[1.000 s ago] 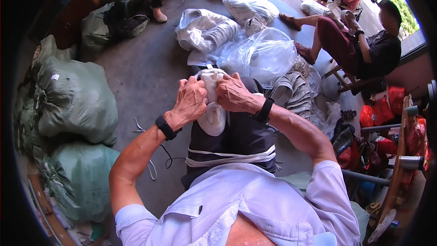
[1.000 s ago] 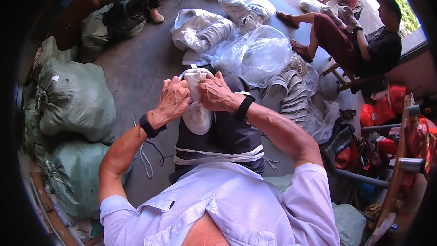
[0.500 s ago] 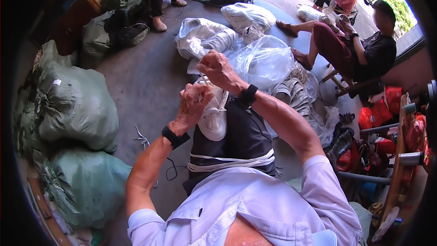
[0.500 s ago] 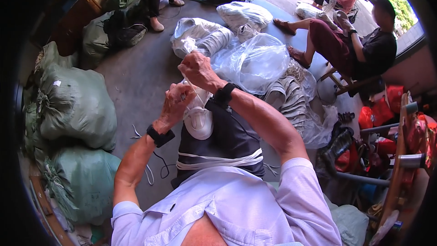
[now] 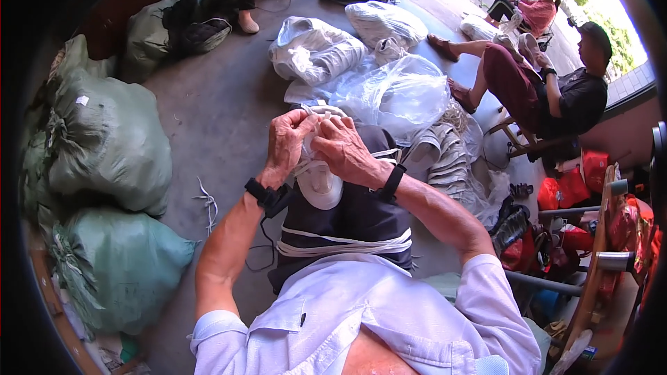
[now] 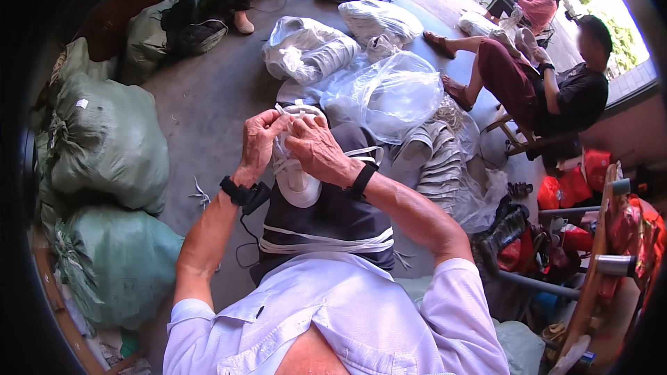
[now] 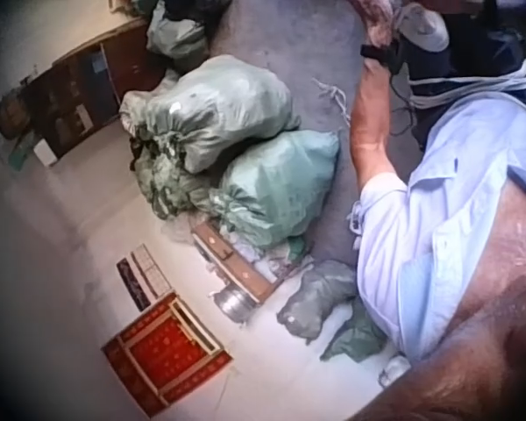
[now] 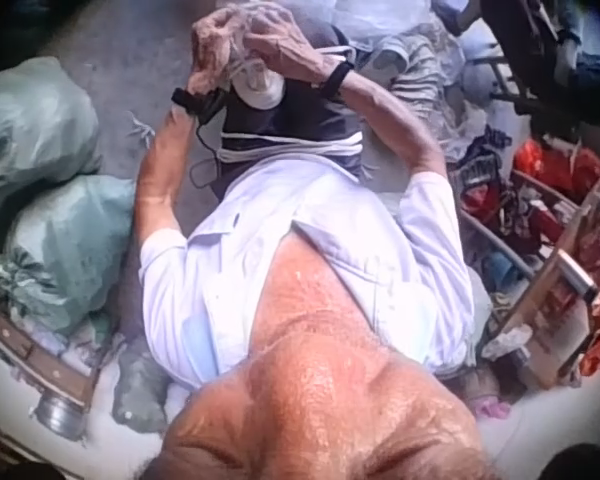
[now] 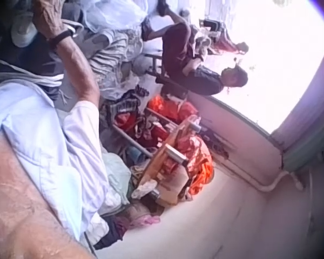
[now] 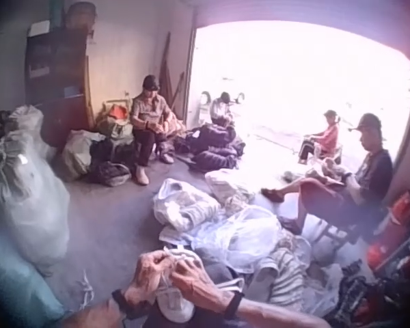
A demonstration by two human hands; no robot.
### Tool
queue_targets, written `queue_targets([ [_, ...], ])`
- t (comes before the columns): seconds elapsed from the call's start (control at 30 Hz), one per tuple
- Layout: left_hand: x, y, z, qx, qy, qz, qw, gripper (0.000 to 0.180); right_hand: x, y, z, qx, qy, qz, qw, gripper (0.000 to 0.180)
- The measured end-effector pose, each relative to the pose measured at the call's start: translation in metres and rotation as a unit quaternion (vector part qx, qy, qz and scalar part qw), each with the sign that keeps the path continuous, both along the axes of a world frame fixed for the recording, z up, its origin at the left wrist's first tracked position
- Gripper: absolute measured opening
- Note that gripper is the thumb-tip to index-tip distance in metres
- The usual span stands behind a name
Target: Lacing a white sneaker while holding it between the thighs.
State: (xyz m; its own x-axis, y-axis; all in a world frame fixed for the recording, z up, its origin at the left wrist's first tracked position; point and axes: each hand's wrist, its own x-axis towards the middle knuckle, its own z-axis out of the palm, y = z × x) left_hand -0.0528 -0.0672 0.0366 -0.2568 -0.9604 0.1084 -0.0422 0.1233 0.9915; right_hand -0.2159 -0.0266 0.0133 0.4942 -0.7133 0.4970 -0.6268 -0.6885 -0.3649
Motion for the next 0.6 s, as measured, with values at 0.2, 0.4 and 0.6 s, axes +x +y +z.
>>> queue_targets([
  [0.2, 0.012, -0.007, -0.007, 0.028, -0.021, -0.056, 0.998, 0.019, 0.001, 0.011, 0.006, -0.057, 0.040, -0.038, 0.997, 0.021],
  [0.4, 0.017, -0.014, -0.012, 0.037, -0.013, -0.063, 0.997, 0.020, -0.105, 0.019, 0.032, -0.054, -0.024, -0.231, 0.971, 0.012],
  [0.6, 0.017, -0.014, -0.009, 0.038, -0.004, -0.076, 0.996, 0.019, -0.328, 0.029, 0.020, -0.041, 0.037, -0.505, 0.861, 0.009],
])
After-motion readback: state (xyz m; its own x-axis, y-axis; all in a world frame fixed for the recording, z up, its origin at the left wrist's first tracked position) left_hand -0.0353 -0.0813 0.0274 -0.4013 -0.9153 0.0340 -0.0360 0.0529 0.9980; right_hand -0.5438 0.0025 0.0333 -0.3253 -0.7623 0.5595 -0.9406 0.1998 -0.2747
